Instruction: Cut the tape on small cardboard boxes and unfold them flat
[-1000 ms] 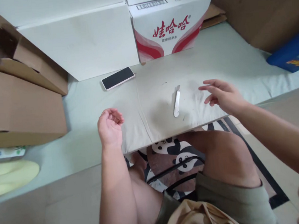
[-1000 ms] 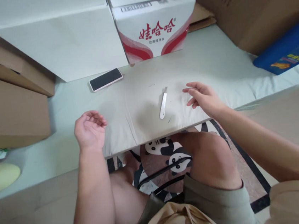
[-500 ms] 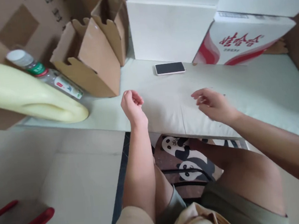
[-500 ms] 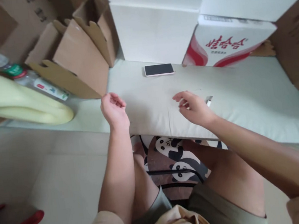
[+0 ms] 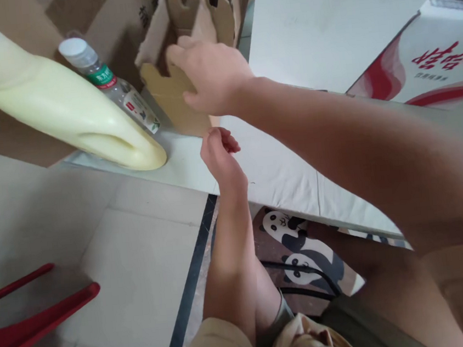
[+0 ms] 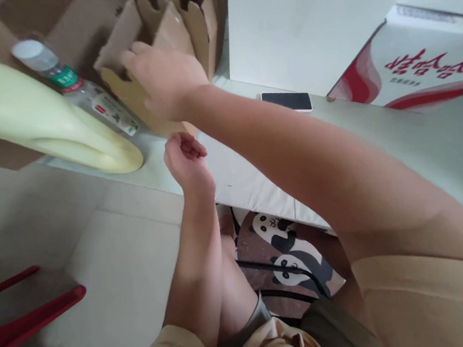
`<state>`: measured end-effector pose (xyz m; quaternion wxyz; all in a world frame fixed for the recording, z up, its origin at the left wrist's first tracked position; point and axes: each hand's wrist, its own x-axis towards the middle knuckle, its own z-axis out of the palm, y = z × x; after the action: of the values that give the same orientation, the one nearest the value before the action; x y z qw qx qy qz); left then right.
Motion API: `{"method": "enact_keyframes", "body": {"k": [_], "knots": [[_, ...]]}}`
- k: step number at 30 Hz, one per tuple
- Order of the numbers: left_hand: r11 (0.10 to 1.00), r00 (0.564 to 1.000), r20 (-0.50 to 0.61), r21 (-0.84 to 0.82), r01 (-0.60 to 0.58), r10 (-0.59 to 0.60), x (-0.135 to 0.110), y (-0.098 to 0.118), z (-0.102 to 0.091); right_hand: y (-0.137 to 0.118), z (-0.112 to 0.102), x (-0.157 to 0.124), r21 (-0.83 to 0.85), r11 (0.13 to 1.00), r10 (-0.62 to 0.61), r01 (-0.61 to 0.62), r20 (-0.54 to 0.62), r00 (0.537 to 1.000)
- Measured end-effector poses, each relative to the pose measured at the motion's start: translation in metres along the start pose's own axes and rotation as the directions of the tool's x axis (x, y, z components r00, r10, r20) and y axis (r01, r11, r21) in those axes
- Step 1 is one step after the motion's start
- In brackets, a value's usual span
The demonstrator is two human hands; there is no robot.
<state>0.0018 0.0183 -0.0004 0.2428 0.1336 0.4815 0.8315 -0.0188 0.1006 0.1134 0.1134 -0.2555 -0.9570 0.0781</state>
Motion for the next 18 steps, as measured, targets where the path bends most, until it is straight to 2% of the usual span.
{"method": "enact_keyframes", "body": {"k": [2,4,6,7,9,10,12,14,16,18], "knots": [[0.994,0.991,-0.086,0.055,-0.097,0.102,0.001,0.000,-0.004,0.010,0.001,-0.007,-0.004,0.994,0.105,-0.105,0.012,0.994],[0.964,0.940,-0.228,0.142,-0.225,0.253,0.004,-0.001,-0.012,0.024,-0.003,-0.031,0.015,0.987,0.163,-0.163,-0.019,0.986],[0.919,0.876,-0.303,0.245,-0.308,0.374,0.009,-0.003,-0.021,0.041,-0.011,-0.071,0.052,0.984,0.178,-0.173,-0.105,0.978],[0.902,0.868,-0.286,0.281,-0.329,0.406,0.011,-0.004,-0.025,0.049,-0.017,-0.097,0.058,0.982,0.187,-0.180,-0.128,0.974],[0.879,0.862,-0.245,0.307,-0.365,0.443,0.013,-0.005,-0.029,0.063,-0.028,-0.155,-0.031,0.980,0.188,-0.196,-0.170,0.967],[0.873,0.865,-0.212,0.297,-0.386,0.454,0.012,-0.005,-0.029,0.070,-0.033,-0.186,-0.064,0.978,0.180,-0.197,-0.210,0.961],[0.879,0.893,-0.077,0.233,-0.416,0.443,0.005,-0.004,-0.021,0.081,-0.039,-0.242,0.016,0.988,0.153,-0.156,-0.310,0.938],[0.901,0.907,0.181,0.150,-0.408,0.381,-0.008,-0.004,-0.007,0.090,-0.040,-0.285,0.134,0.977,0.201,-0.165,-0.329,0.923],[0.927,0.861,0.420,0.105,-0.360,0.287,-0.024,-0.007,0.009,0.100,-0.037,-0.312,0.231,0.951,0.280,-0.204,-0.369,0.886],[0.940,0.813,0.538,0.100,-0.326,0.224,-0.039,-0.015,0.025,0.112,-0.030,-0.323,0.299,0.922,0.360,-0.245,-0.432,0.827]]}}
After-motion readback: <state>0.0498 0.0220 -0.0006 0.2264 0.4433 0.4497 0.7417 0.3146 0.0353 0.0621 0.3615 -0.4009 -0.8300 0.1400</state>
